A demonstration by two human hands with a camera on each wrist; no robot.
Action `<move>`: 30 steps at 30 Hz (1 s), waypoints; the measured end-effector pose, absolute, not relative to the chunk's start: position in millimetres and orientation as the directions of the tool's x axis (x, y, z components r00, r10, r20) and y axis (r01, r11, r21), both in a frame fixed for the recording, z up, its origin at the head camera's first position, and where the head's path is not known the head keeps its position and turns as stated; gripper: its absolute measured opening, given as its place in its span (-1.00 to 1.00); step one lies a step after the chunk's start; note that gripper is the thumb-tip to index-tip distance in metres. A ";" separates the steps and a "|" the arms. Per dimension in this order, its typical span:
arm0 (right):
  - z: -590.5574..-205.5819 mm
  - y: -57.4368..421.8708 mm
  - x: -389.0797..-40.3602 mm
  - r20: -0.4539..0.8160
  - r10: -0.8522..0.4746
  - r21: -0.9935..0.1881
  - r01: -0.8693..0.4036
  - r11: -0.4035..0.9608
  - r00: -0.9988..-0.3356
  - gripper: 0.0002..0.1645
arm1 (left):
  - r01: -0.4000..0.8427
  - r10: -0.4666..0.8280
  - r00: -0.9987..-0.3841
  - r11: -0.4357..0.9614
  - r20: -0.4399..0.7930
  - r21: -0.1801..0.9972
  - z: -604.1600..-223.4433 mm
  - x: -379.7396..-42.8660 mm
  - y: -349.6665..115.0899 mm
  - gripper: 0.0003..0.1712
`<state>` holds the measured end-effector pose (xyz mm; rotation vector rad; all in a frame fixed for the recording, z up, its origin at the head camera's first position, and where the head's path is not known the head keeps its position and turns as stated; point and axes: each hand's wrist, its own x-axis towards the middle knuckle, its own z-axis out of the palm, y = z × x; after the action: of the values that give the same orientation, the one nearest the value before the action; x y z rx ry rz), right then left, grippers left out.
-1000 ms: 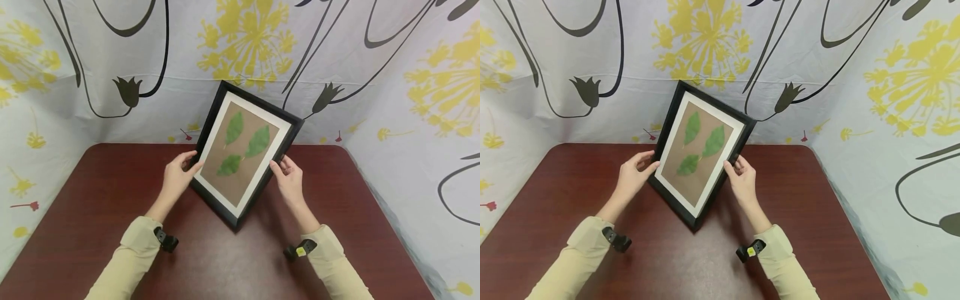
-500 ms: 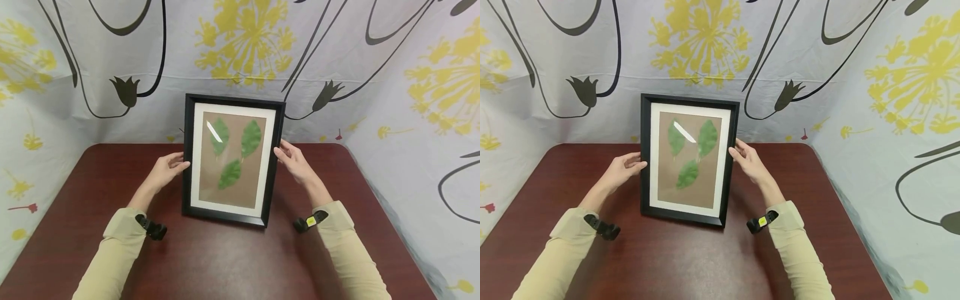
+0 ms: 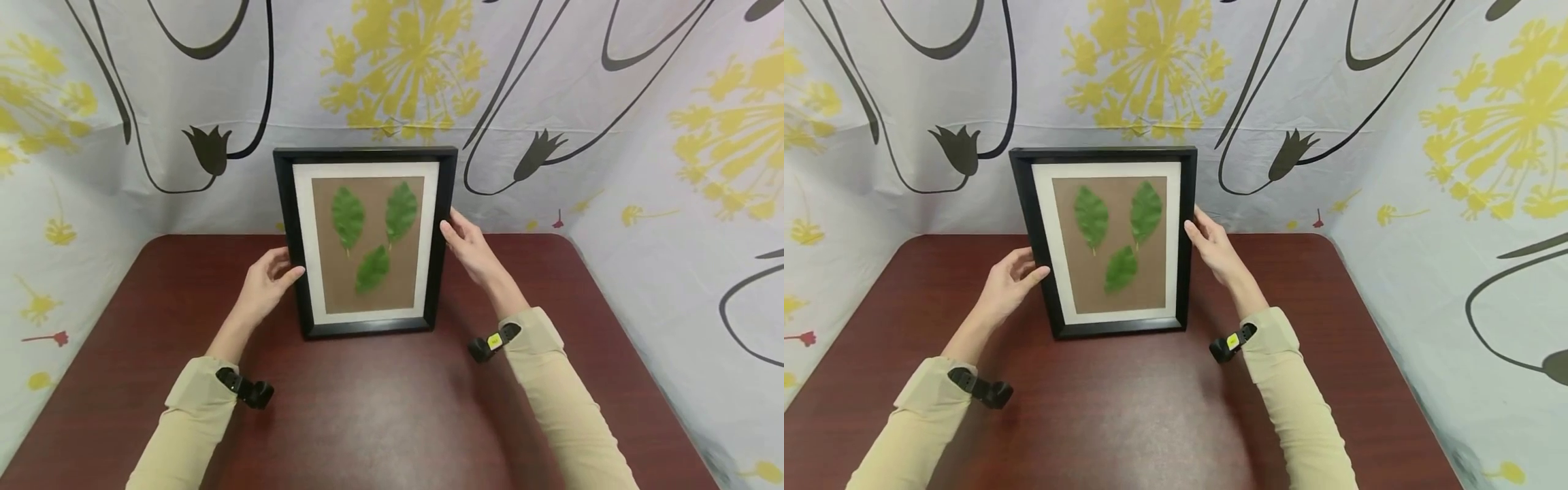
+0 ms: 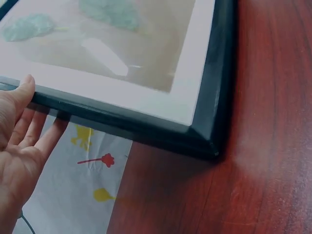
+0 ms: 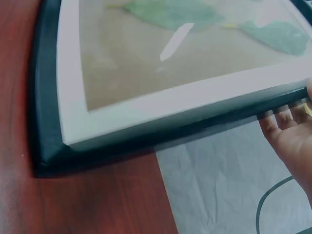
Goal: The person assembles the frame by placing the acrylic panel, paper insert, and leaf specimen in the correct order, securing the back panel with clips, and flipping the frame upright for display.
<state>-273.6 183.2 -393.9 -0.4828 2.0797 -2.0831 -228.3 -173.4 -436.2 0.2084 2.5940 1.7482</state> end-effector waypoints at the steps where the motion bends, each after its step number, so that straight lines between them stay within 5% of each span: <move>1: -393.1 181.7 -274.9 0.123 -0.336 -0.992 -0.121 -0.027 -0.934 -0.34 | 0.113 0.104 -0.991 0.361 0.080 0.926 -436.5 -228.9 -173.1 -0.39; 16: -399.3 180.2 -284.3 0.022 -0.237 -1.000 -0.016 -0.026 -0.971 -0.34 | 0.051 0.133 -0.991 0.331 0.007 0.942 -431.0 -243.5 -170.8 -0.32; 30: -416.5 193.4 -278.3 -0.130 -0.187 -0.984 0.104 0.145 -0.974 -0.20 | 0.020 0.195 -0.979 0.402 -0.065 0.915 -438.4 -248.2 -180.6 -0.30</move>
<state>-278.3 193.4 -416.5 -0.0812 2.1981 -1.9183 -248.2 -180.6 -438.4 0.1922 2.4918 1.6236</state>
